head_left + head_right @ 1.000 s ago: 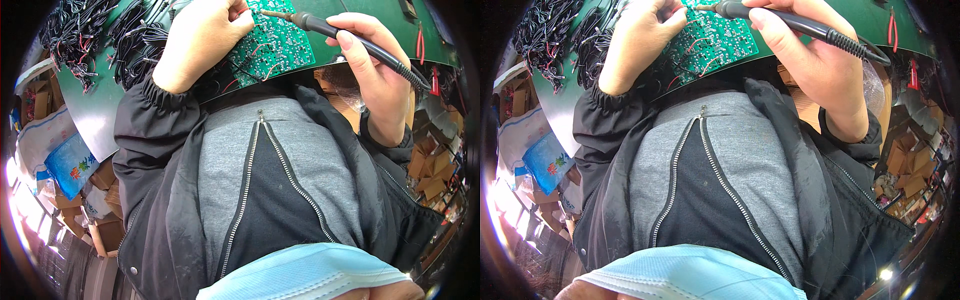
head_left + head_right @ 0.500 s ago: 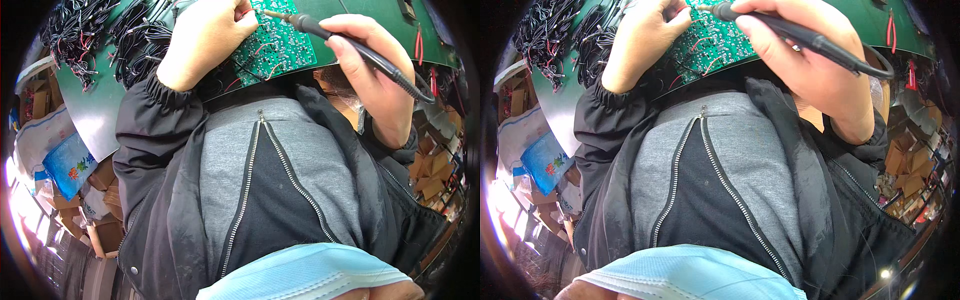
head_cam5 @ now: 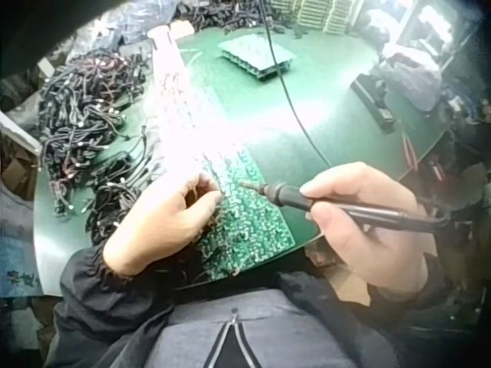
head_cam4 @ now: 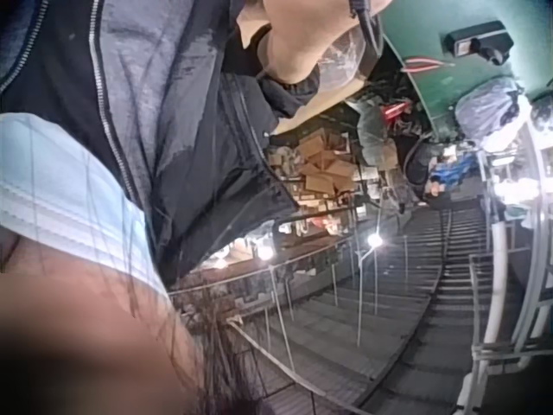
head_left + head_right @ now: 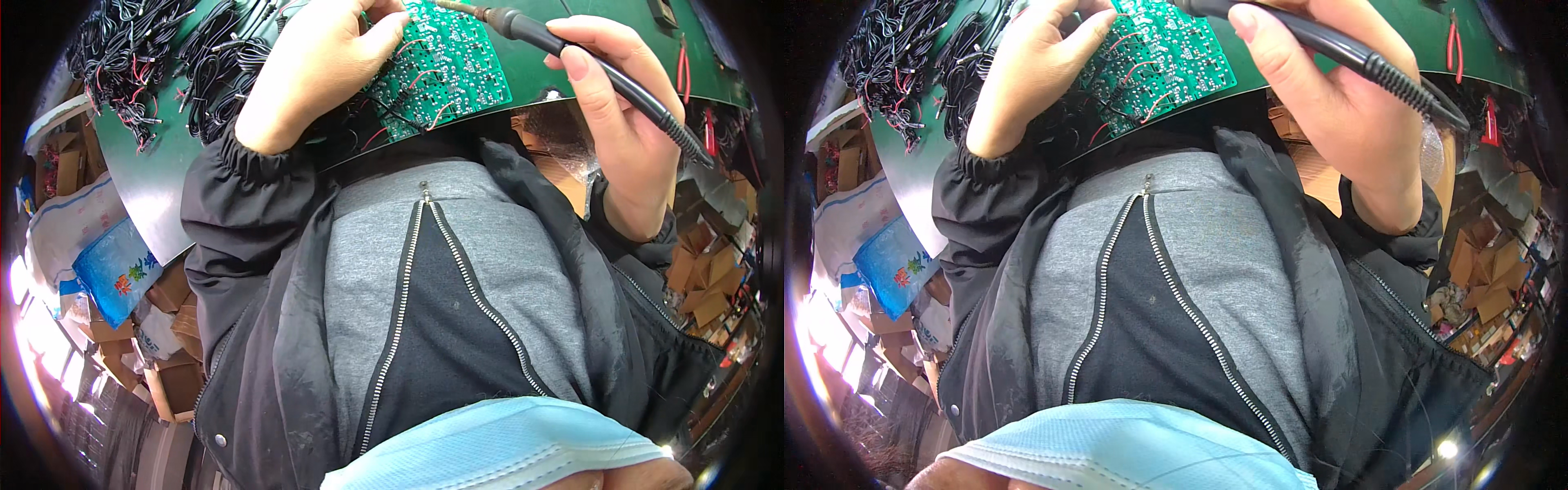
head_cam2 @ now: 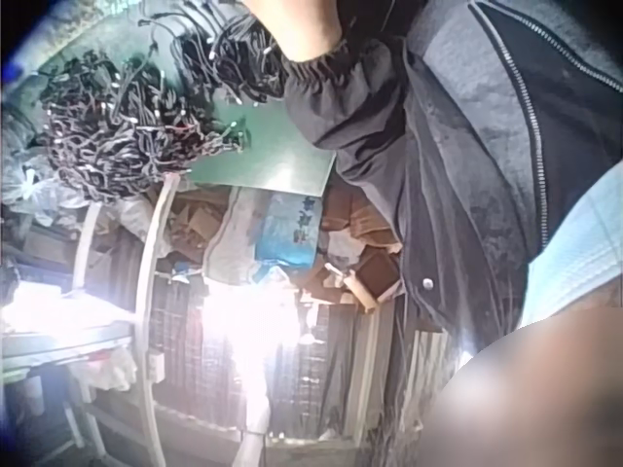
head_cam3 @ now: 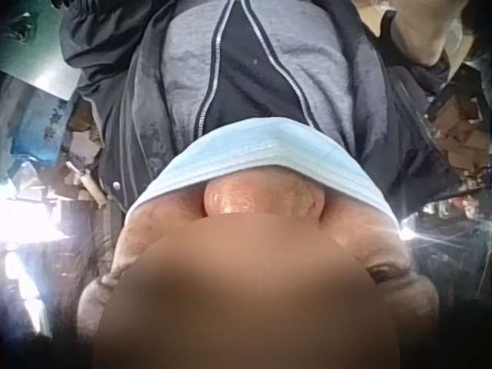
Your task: Soldering wires and components onto a green printed circuit board.
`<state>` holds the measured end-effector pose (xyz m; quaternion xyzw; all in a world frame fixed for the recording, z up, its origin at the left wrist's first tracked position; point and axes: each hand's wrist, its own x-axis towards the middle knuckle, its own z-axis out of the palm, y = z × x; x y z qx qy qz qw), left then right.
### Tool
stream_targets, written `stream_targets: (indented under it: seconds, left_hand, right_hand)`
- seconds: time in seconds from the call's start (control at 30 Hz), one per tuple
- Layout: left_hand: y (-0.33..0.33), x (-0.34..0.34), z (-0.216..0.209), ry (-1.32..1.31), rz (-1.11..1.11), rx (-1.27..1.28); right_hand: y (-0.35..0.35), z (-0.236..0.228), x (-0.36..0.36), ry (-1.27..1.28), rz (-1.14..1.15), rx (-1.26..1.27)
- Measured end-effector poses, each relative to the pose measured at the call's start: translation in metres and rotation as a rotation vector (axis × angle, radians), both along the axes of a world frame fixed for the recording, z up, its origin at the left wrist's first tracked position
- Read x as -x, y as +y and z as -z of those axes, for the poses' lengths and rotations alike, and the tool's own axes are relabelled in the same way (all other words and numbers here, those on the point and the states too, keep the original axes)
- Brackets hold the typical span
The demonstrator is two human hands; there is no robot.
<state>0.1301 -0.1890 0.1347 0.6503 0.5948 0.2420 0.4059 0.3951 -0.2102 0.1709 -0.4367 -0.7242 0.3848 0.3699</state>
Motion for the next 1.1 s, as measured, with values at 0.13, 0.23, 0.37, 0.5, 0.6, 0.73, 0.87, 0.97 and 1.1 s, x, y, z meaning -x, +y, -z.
stream_targets:
  seconds: [0.13,0.23,0.37,0.5,0.6,0.73,0.87,0.97,1.1]
  left_hand:
    - [-0.004,0.004,0.024,0.134,0.053,-0.45]
    - [-0.006,-0.002,0.016,0.2,0.021,-0.422]
    - [-0.008,-0.005,0.019,0.301,-0.02,-0.481]
    - [-0.008,-0.008,0.016,0.307,-0.024,-0.453]
    - [-0.015,-0.012,0.01,0.332,-0.025,-0.492]
    - [-0.023,-0.02,0.001,0.331,-0.028,-0.518]
    - [-0.024,-0.02,0.0,0.32,-0.035,-0.525]
    - [-0.024,-0.021,0.001,0.319,-0.036,-0.525]
    - [-0.024,-0.021,0.004,0.309,-0.032,-0.539]
  right_hand:
    - [-0.001,0.004,0.006,0.025,0.005,0.046]
    - [0.0,0.007,0.007,0.001,-0.042,0.066]
    - [0.002,0.009,0.007,-0.001,-0.063,0.069]
    - [0.001,0.008,0.008,0.005,-0.058,0.09]
    - [-0.005,0.0,0.005,0.002,-0.067,0.082]
    - [-0.014,-0.009,-0.001,-0.004,-0.058,0.081]
    - [-0.014,-0.012,0.001,-0.005,-0.05,0.085]
    - [-0.012,-0.016,0.003,-0.009,-0.065,0.055]
    - [-0.003,-0.032,0.006,-0.21,-0.211,-0.058]
